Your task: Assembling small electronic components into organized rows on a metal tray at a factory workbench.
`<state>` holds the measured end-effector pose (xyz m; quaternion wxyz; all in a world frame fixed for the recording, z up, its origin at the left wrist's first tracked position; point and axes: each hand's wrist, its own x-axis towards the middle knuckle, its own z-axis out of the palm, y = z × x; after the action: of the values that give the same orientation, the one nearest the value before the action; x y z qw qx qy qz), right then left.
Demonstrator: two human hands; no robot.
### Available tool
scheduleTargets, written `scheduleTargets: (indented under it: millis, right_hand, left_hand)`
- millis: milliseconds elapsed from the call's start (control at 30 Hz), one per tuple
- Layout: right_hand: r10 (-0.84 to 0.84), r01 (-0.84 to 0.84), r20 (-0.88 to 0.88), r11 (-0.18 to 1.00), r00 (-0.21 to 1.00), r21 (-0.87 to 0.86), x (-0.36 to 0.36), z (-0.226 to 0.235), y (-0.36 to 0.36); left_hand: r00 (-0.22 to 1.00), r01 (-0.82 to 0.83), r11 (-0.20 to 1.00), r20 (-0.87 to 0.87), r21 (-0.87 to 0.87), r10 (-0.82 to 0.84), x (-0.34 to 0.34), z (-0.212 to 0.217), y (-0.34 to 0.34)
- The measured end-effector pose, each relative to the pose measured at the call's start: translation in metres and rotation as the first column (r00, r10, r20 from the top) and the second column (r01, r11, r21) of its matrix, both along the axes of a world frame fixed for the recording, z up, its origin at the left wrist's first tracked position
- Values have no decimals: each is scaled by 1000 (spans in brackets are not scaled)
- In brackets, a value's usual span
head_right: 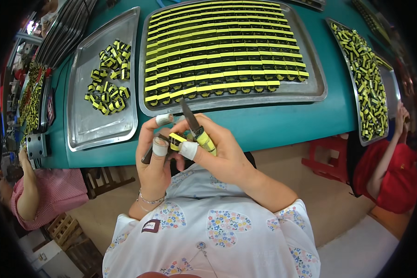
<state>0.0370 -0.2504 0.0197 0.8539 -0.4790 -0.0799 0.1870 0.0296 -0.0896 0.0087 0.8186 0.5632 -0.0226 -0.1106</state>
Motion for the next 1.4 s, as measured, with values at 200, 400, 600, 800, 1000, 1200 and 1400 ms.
scheduleTargets:
  millis: [200,400,600,800,1000,1200,1400]
  right_hand:
    - [-113,112,-17,993,993,-26,-1,-5,1]
    - [-155,177,191,979,969,-101,1,-7,15]
    - [-84,270,435,882,897,-387,4,-4,21]
    - [-184,422,604,862,776,-281,7,-22,27]
    - [-238,505,667,830,706,-238,7,-18,27]
    - [-237,513,683,826,691,-232,4,-24,22]
    - [-257,505,680,841,687,-192,1,-27,23]
  left_hand:
    - [992,-114,908,-1,-403,125,18,-5,15]
    - [980,-182,789,-40,-586,197,25,12,-3]
    - [990,-108,843,23,-526,141,20,9,-9]
    - [954,-245,889,65,-386,291,14,-5,-17]
    - [950,-253,853,47,-457,307,18,8,-35]
    - [943,-254,913,130,-318,308,13,-3,-44]
    - [949,-241,955,165,-174,269,12,-5,-38]
